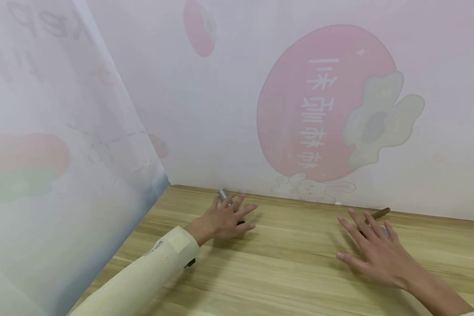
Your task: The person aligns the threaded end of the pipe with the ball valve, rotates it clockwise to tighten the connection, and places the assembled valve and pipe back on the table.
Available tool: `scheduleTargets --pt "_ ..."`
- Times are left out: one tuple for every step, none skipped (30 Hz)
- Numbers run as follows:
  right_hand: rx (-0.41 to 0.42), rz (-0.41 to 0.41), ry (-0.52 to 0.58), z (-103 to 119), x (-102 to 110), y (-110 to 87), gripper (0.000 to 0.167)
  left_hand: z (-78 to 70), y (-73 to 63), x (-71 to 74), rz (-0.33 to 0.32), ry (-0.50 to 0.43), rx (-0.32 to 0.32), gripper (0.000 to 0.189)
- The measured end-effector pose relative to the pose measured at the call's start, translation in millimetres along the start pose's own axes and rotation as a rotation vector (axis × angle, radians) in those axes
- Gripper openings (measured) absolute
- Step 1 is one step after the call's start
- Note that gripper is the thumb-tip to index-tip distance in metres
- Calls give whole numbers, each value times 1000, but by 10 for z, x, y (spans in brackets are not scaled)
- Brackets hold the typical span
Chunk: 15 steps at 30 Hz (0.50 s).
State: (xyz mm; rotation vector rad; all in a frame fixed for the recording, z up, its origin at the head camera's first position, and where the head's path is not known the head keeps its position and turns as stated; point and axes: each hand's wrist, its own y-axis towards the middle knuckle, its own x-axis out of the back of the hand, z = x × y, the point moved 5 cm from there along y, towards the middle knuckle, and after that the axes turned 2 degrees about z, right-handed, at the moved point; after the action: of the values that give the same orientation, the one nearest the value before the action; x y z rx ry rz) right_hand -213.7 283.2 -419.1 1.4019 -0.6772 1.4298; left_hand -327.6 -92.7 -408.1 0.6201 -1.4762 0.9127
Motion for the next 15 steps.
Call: scheduleTargets --pt "-1 -2 -6 -6 -1 0 86 2 0 1 1 -2 0 68" --pt "-1 -5 -8 -11 -2 0 87 2 -1 3 3 -3 3 68" --pt "-2 -6 -10 -17 -4 -1 86 5 2 1 4 -5 5 68" --pt "-2 -9 -12 -21 -4 -1 86 7 4 0 4 -7 7 68" --pt "-3 -10 -12 -24 -5 -1 86 10 5 -3 5 -7 8 67" --pt "-4 -10 -9 -27 -1 -1 86 11 6 -4 4 -9 8 67" --pt "-5 -9 -7 -28 -3 -2 86 13 7 -9 5 -9 8 67" --pt "-7 -7 -2 -30 -3 -2 85 18 10 -16 3 -8 9 67" --pt "-7 -4 1 -31 -4 -2 85 21 11 -20 3 -7 9 67" --pt "-7 -3 4 -31 -2 -1 85 24 12 -23 2 -5 9 67" --pt "-8 -1 8 -32 -1 0 85 28 13 -26 2 -4 9 67" --pt "-7 0 10 -31 0 1 85 31 14 -30 1 -4 9 67" --pt "-7 -1 10 -32 0 2 85 35 15 -34 3 -2 9 67" --pt "-7 -2 9 -32 1 2 85 39 16 -38 3 -2 9 67" --pt "-6 -3 9 -32 -1 2 85 41 15 -40 5 1 7 67"
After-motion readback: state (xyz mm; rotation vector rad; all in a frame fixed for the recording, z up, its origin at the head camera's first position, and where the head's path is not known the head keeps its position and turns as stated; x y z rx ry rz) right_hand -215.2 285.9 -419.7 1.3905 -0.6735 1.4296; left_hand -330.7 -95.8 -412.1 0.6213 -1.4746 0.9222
